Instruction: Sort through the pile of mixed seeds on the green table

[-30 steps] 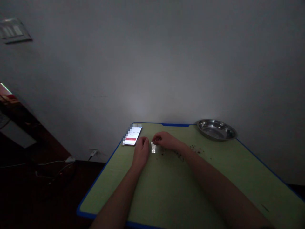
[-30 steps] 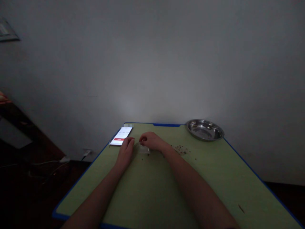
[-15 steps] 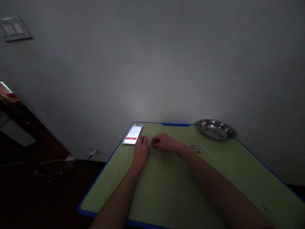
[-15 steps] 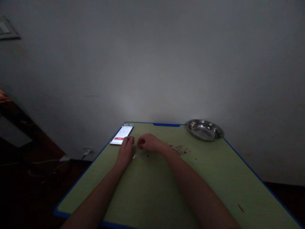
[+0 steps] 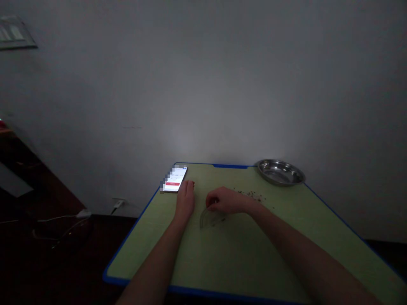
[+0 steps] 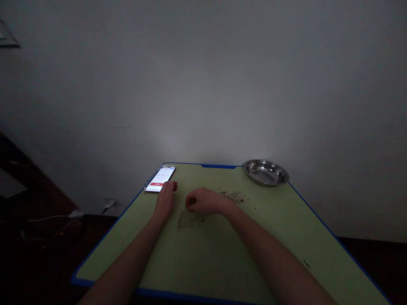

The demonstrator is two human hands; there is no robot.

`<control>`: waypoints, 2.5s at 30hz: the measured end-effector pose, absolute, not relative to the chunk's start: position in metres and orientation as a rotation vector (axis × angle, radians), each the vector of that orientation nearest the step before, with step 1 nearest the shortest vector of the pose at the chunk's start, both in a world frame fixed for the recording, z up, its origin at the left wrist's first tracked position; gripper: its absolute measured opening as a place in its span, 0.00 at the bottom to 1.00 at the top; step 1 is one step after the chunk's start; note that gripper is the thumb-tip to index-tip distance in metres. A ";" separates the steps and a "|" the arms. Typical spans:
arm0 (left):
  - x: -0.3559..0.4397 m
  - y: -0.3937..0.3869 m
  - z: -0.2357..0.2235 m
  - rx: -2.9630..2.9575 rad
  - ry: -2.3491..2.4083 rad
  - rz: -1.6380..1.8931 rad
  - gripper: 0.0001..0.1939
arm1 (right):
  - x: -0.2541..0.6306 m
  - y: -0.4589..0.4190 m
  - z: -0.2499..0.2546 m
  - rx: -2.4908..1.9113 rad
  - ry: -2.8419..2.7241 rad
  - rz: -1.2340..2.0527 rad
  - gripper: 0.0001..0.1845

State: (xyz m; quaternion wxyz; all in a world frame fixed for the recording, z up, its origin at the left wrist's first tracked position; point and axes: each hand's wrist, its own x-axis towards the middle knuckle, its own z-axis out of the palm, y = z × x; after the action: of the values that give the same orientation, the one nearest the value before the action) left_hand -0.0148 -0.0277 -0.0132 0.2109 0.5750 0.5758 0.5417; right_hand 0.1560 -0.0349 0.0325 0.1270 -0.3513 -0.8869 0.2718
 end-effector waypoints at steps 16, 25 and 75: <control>-0.015 -0.028 -0.009 1.658 1.631 1.442 0.16 | 0.224 -0.090 0.048 -1.239 -2.283 0.763 0.03; -0.015 -0.027 -0.011 1.643 1.620 1.409 0.17 | 0.273 -0.101 0.023 -1.498 -2.187 0.675 0.04; -0.014 -0.026 -0.013 1.699 1.648 1.376 0.17 | 0.279 -0.090 0.008 -1.520 -2.058 0.660 0.07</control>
State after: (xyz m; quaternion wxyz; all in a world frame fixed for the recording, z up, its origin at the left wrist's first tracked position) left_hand -0.0140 -0.0257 -0.0126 0.2006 0.6080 0.5897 0.4923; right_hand 0.2789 -0.0902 0.0075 0.2469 -0.5575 -0.7548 0.2419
